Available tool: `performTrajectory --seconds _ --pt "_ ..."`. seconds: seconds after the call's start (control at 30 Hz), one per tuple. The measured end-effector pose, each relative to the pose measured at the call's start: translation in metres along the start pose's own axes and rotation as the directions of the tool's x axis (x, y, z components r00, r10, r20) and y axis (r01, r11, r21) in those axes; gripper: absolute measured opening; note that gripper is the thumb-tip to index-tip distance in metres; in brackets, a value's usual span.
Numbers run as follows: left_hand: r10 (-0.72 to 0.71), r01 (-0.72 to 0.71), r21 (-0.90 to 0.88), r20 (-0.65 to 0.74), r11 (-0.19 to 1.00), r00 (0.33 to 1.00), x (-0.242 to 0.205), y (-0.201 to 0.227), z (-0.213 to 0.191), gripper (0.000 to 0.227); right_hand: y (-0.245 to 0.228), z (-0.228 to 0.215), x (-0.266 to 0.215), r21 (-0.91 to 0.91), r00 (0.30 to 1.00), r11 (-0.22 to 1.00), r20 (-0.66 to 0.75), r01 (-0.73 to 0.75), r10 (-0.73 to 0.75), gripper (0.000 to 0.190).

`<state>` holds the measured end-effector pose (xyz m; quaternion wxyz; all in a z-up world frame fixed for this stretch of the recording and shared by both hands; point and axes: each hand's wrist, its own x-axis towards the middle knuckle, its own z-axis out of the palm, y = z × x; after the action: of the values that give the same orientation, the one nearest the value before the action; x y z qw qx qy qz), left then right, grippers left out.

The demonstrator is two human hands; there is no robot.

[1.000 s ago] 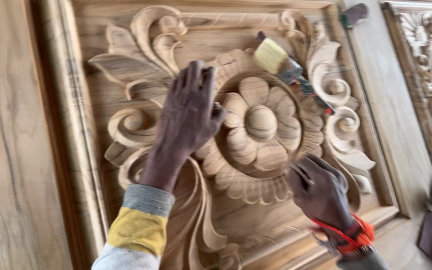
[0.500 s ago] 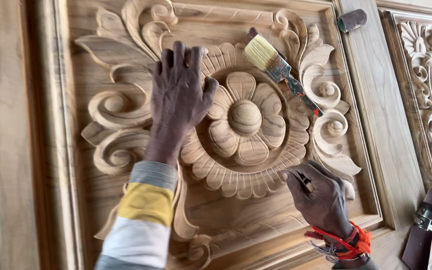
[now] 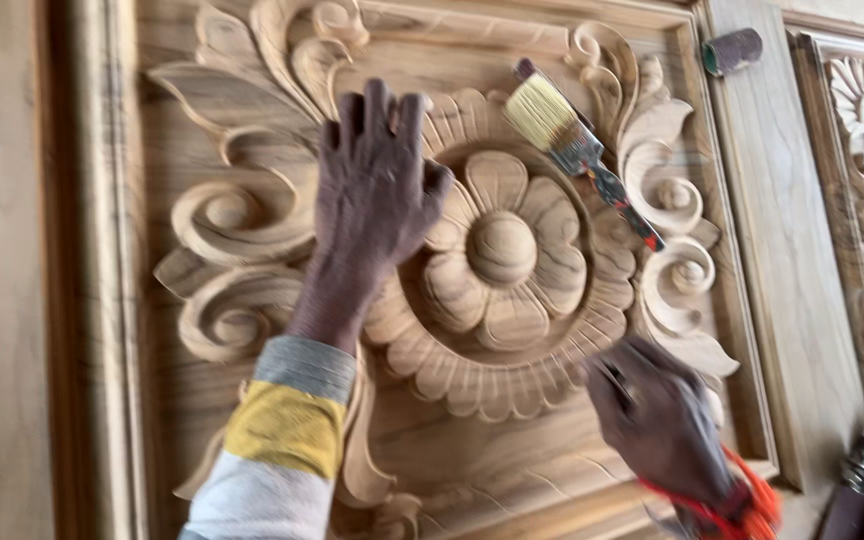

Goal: The person cleans a detailed floral wood carving on a door using a small brush and their hands.

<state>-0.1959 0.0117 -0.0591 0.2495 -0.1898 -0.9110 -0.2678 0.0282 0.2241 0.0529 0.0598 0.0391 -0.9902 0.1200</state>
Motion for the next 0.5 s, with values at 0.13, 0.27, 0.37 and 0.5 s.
performTrajectory --seconds 0.13,0.27,0.37,0.5 --pt "-0.044 0.049 -0.05 0.086 0.998 0.995 -0.002 0.0 0.008 0.056 0.003 0.008 0.001 -0.055 0.997 0.996 0.013 -0.072 0.073 0.008" --pt "-0.016 0.017 -0.053 0.015 0.998 1.0 -0.001 -0.001 0.009 0.061 0.0 0.007 0.005 0.008 0.997 0.997 0.013 -0.082 0.082 0.01" --pt "-0.042 0.043 -0.098 0.021 0.994 0.999 -0.003 0.004 0.012 0.065 -0.006 0.004 0.005 -0.04 0.997 0.997 0.02 -0.072 0.073 0.006" --pt "-0.024 0.026 -0.047 0.046 0.999 0.999 -0.002 0.004 0.011 0.062 0.001 0.017 0.02 0.038 0.997 0.996 0.001 0.075 -0.075 0.007"
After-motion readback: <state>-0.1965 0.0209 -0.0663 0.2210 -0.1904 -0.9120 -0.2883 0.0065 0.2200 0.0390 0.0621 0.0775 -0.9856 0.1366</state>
